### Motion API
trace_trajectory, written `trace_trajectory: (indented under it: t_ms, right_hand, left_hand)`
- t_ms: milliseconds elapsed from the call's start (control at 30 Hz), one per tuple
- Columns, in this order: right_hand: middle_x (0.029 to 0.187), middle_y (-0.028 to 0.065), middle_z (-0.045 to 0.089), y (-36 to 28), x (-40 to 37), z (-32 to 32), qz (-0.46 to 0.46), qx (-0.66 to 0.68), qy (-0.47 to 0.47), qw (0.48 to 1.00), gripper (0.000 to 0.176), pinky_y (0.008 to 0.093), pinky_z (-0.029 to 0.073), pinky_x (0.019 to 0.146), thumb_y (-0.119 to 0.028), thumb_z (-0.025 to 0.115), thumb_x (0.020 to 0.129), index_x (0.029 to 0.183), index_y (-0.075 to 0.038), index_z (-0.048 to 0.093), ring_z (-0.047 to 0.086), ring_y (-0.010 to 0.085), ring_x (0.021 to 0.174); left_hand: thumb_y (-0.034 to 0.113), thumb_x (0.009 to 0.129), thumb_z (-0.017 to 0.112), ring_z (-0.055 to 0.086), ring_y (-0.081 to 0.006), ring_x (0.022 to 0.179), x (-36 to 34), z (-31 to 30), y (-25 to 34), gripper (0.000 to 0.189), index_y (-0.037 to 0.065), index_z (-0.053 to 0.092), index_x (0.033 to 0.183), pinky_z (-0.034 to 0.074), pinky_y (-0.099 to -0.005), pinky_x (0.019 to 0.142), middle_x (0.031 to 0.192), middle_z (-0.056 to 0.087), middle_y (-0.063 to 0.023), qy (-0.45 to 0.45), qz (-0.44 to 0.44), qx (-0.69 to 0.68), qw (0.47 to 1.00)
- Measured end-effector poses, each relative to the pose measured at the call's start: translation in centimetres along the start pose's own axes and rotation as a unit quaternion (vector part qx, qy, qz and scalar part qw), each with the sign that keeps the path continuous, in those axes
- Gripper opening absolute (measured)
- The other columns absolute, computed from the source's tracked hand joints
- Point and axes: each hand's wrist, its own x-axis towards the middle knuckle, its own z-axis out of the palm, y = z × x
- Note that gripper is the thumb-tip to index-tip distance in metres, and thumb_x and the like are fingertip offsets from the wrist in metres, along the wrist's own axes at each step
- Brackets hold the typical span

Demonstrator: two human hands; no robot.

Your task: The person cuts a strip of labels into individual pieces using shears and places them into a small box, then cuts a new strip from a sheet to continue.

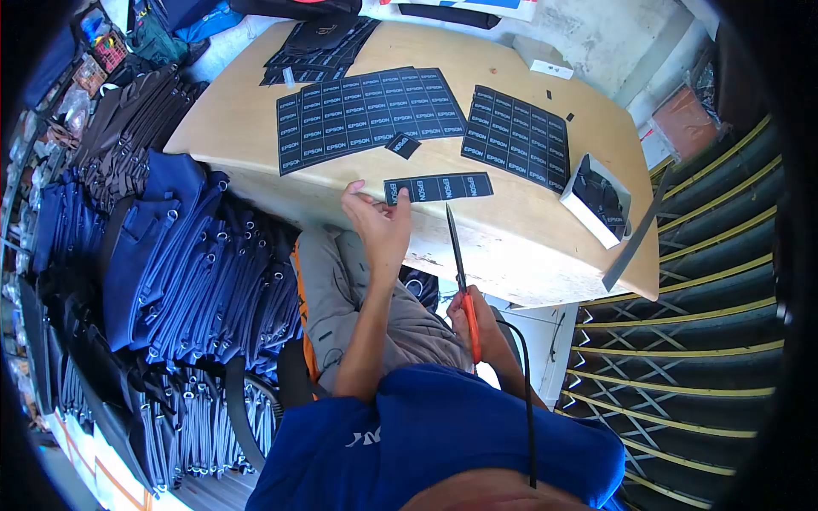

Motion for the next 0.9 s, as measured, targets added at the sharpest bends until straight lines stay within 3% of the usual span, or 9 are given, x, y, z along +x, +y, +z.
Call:
trace_trajectory:
  t_ms: [67, 200, 267, 467, 700, 767, 833, 900]
  right_hand:
    - [0.079, 0.0044, 0.049, -0.1, 0.1, 0.3, 0.006, -0.015, -0.001, 1.000, 0.018, 0.0247, 0.042, 0.062, -0.013, 0.057, 0.089, 0.092, -0.004, 0.041, 0.046, 0.0099, 0.069]
    - [0.079, 0.0051, 0.049, 0.2, 0.4, 0.7, 0.011, -0.044, 0.002, 0.999, 0.018, 0.0259, 0.042, 0.063, -0.013, 0.057, 0.088, 0.093, -0.003, 0.042, 0.047, 0.0113, 0.069]
    - [0.078, 0.0053, 0.049, 0.3, 0.3, 0.8, 0.015, -0.065, 0.002, 0.998, 0.019, 0.0263, 0.042, 0.063, -0.013, 0.057, 0.088, 0.093, -0.003, 0.042, 0.047, 0.0118, 0.069]
    - [0.079, 0.0065, 0.050, 0.2, 0.3, 0.8, 0.060, -0.061, -0.020, 0.996, 0.020, 0.0279, 0.042, 0.064, -0.015, 0.057, 0.088, 0.093, -0.002, 0.043, 0.048, 0.0131, 0.072]
    - [0.077, 0.0061, 0.048, 1.7, 0.2, 1.2, 0.073, -0.003, -0.047, 0.996, 0.020, 0.0284, 0.040, 0.064, -0.022, 0.049, 0.092, 0.091, -0.003, 0.045, 0.045, 0.0135, 0.070]
    - [0.075, -0.0008, 0.039, 1.4, 0.2, 1.5, 0.052, 0.027, -0.083, 0.995, 0.038, 0.0192, 0.027, 0.047, -0.043, 0.042, 0.094, 0.095, -0.006, 0.038, 0.031, 0.0025, 0.056]
    - [0.075, -0.0005, 0.037, 1.9, 0.1, 1.9, 0.047, 0.049, -0.074, 0.995, 0.040, 0.0188, 0.025, 0.046, -0.046, 0.040, 0.094, 0.094, -0.006, 0.037, 0.029, 0.0027, 0.055]
    - [0.075, -0.0004, 0.035, 1.6, 0.3, 2.1, 0.110, 0.130, -0.094, 0.981, 0.044, 0.0182, 0.024, 0.046, -0.050, 0.037, 0.093, 0.095, -0.006, 0.037, 0.027, 0.0029, 0.055]
  left_hand:
    - [0.005, 0.075, 0.072, 0.056, -0.0126, 0.075, -0.3, -0.3, -0.2, 0.061, 0.002, 0.030, 0.119, 0.045, -0.0222, 0.060, 0.099, 0.040, -0.0109, 0.012, -0.055, -0.101, 0.993]
    - [0.005, 0.077, 0.071, 0.060, -0.0147, 0.072, -0.2, -0.8, -1.3, 0.060, 0.001, 0.028, 0.119, 0.048, -0.0222, 0.064, 0.092, 0.049, -0.0096, -0.001, -0.137, -0.250, 0.959]
    - [0.005, 0.077, 0.072, 0.062, -0.0139, 0.069, -0.4, -0.9, -1.1, 0.051, -0.001, 0.037, 0.113, 0.051, -0.0225, 0.066, 0.080, 0.058, -0.0070, -0.007, -0.218, -0.320, 0.922]
    - [0.008, 0.083, 0.066, 0.062, -0.0126, 0.067, -0.8, -1.2, -1.5, 0.019, -0.005, 0.057, 0.094, 0.054, -0.0243, 0.063, 0.080, 0.064, -0.0099, -0.038, -0.205, -0.326, 0.922]
    - [0.006, 0.085, 0.063, 0.064, -0.0140, 0.070, -0.8, -1.4, 0.3, 0.013, -0.004, 0.058, 0.092, 0.056, -0.0264, 0.068, 0.085, 0.066, -0.0123, -0.096, -0.220, -0.370, 0.898]
    - [0.005, 0.085, 0.063, 0.064, -0.0138, 0.070, -0.7, -1.6, 0.3, 0.012, -0.004, 0.058, 0.091, 0.055, -0.0256, 0.068, 0.085, 0.066, -0.0122, -0.117, -0.225, -0.362, 0.897]
    - [0.005, 0.085, 0.063, 0.064, -0.0135, 0.070, -0.6, -1.8, 0.0, 0.011, -0.003, 0.058, 0.089, 0.054, -0.0247, 0.067, 0.085, 0.067, -0.0121, -0.133, -0.231, -0.356, 0.896]
    - [0.004, 0.084, 0.063, 0.063, -0.0106, 0.070, -0.6, -1.9, -0.4, 0.010, -0.001, 0.059, 0.092, 0.052, -0.0211, 0.064, 0.081, 0.066, -0.0087, -0.137, -0.224, -0.340, 0.903]
